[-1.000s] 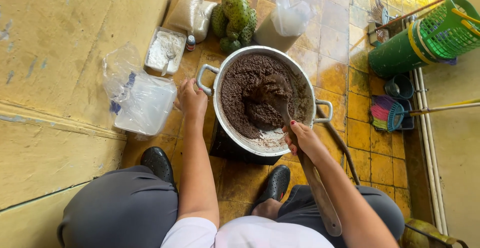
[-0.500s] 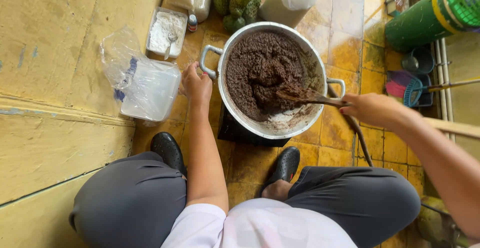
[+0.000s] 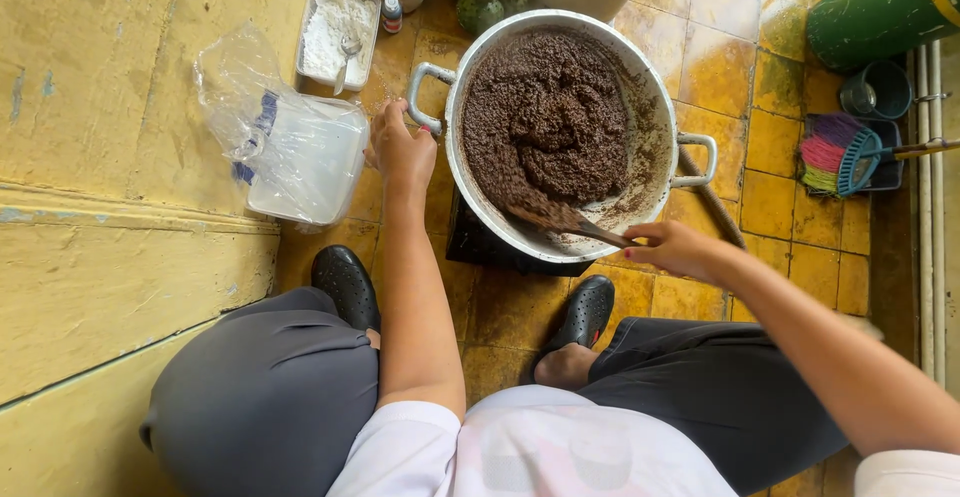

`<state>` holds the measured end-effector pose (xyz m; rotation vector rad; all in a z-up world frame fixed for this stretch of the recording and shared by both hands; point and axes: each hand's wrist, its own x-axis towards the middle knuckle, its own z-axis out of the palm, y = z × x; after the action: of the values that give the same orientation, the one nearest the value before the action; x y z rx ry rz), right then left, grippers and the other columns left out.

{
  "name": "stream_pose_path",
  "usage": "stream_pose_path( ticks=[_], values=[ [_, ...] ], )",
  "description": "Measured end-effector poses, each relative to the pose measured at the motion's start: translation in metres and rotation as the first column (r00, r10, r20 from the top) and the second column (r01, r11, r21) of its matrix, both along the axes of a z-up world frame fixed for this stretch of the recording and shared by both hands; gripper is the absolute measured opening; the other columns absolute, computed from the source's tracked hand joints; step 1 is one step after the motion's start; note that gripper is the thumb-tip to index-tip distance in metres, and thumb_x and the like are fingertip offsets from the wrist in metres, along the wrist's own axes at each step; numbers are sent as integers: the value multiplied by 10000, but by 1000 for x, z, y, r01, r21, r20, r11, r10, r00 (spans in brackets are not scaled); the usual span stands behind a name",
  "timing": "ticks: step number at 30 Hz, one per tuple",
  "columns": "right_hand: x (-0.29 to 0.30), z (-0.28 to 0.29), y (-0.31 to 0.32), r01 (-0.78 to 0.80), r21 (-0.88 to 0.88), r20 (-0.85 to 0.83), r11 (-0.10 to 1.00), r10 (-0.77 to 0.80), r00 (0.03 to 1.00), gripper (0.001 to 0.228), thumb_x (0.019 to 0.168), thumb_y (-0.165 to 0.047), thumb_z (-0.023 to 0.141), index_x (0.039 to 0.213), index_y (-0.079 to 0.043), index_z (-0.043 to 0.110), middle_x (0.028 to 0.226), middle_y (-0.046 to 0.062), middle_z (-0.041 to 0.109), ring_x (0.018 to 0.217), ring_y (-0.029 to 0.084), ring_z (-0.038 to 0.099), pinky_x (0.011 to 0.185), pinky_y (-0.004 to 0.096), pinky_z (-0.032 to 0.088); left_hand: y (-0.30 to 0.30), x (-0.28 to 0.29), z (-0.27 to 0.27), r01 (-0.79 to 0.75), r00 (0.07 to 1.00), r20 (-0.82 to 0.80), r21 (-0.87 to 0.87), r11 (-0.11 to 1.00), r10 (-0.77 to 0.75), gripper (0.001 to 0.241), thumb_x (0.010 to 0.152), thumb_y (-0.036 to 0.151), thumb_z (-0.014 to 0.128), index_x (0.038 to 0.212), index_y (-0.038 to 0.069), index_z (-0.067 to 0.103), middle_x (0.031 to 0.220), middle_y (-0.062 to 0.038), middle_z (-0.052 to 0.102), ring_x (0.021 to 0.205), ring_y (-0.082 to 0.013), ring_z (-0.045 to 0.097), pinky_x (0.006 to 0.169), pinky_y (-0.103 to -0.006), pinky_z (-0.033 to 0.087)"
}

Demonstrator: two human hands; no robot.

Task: Stirring a thick, dark brown mixture in a large pot using a wooden paddle

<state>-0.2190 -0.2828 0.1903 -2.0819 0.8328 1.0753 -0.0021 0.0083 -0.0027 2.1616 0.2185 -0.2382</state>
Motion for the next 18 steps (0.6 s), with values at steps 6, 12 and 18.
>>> stream_pose_path(
  ticks=[6,12,18],
  values=[
    [-4,-129,22,193,121,272,974,-220,937,382,964,-275,709,1314,-131,659,525,68,553,322,135,447,296,229,383,-1,2,9,41,999,-3,58,997,-40,500,881,105,621,1363,207,543,1595,-30,426,1508,-330,326,1151,-757,204],
    [46,-129,96,468,457,318,757,-630,709,497,1035,-305,600,1365,41,466,610,73,482,387,148,465,346,270,383,-3,0,17,57,998,-46,85,995,-53,516,889,117,582,1392,224,528,1640,18,372,1540,-311,276,1183,-728,184],
    [81,-136,83,486,869,-97,98,-927,362,354,1101,-353,443,1207,-19,496,735,-29,345,483,27,352,447,176,269,6,-2,25,63,995,-79,6,998,-63,509,898,138,564,1397,234,542,1650,16,357,1543,-312,265,1185,-721,172]
  ],
)
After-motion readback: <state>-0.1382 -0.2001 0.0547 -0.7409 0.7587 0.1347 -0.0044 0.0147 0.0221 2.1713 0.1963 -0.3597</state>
